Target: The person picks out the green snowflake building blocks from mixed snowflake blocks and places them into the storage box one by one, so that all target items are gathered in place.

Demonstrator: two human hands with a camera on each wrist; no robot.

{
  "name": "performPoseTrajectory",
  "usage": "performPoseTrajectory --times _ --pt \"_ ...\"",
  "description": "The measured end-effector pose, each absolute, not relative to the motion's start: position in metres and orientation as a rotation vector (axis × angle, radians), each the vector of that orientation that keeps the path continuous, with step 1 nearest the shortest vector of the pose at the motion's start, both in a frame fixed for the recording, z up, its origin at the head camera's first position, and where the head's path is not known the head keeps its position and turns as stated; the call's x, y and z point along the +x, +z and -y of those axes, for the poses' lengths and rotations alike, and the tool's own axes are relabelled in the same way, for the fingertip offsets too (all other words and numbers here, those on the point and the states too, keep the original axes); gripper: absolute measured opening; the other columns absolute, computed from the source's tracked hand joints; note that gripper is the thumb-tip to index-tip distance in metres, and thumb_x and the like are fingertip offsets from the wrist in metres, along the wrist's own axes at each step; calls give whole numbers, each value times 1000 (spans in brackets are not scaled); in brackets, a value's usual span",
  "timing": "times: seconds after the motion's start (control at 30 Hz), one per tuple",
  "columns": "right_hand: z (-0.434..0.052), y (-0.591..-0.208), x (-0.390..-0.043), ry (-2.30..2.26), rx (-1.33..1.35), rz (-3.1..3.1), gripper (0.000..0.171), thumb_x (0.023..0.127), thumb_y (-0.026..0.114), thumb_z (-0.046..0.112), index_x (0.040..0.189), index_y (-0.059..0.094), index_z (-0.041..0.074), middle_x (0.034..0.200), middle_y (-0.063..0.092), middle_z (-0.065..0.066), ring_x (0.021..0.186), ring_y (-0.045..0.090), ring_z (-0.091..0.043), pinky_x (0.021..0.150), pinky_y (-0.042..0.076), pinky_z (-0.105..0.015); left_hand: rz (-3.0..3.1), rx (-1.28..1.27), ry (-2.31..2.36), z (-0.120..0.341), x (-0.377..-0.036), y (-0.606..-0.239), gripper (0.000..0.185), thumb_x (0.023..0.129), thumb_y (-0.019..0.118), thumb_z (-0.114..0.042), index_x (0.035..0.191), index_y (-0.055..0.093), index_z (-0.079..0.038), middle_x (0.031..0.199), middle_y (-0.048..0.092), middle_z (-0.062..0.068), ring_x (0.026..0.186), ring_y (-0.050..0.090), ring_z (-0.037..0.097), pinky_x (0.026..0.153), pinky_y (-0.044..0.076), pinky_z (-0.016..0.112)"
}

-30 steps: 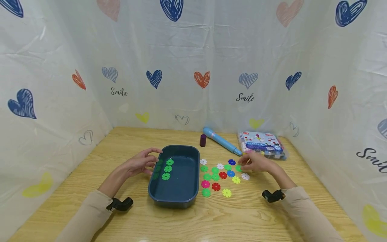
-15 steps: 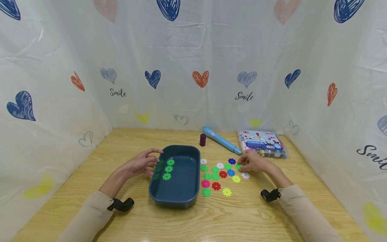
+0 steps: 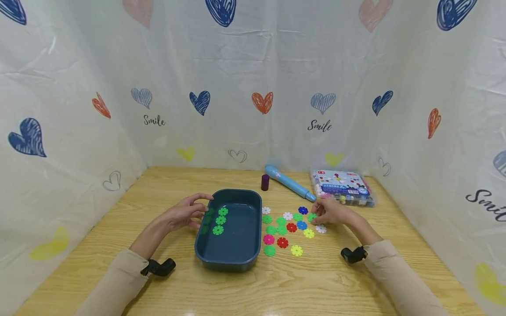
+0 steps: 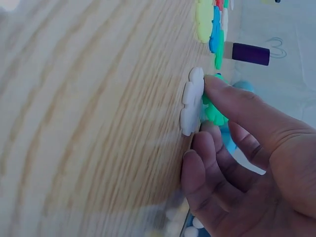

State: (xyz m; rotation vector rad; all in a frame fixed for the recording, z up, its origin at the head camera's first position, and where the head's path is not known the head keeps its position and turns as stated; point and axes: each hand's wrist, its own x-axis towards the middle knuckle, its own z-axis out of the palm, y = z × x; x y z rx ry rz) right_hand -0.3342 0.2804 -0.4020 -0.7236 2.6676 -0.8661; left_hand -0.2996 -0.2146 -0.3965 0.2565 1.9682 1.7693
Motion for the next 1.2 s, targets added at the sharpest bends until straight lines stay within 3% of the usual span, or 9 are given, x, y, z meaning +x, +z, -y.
performPoseTrajectory --times 0.33,0.5,0.63,0.87,1.2 --pt "-278 -403 -328 -804 -932 -2718 23 88 71 9 106 58 0 79 59 -5 68 52 -10 60 46 -21 -1953 260 1770 217 -298 -398 50 101 52 -14 146 31 -12 102 49 7 76 61 12 61 59 28" --pt "-276 -397 -326 -762 -997 -2714 23 90 65 1 112 61 0 83 63 -7 69 53 -10 63 47 -21 -1944 259 1772 218 -299 -397 49 101 51 -14 146 32 -13 103 52 8 78 62 13 61 60 28" --pt "-273 -390 -327 -805 -1031 -2718 25 90 60 -4 115 64 -2 87 67 -14 70 59 -18 63 51 -24 -1948 267 1771 217 -299 -397 51 101 51 -14 147 30 -12 104 50 8 77 62 13 61 60 28" --pt "-267 -376 -330 -908 -1006 -2706 27 94 54 -7 119 64 -5 101 68 -24 78 68 -36 67 59 -41 -1951 288 1776 218 -299 -397 53 101 52 -15 148 29 -10 103 49 8 74 61 11 60 59 27" --pt "-249 -357 -335 -882 -1086 -2682 27 95 52 -7 119 65 -3 105 68 -22 83 69 -35 70 60 -37 -1948 282 1777 218 -299 -398 52 101 52 -15 147 30 -10 102 50 7 74 61 11 60 59 27"
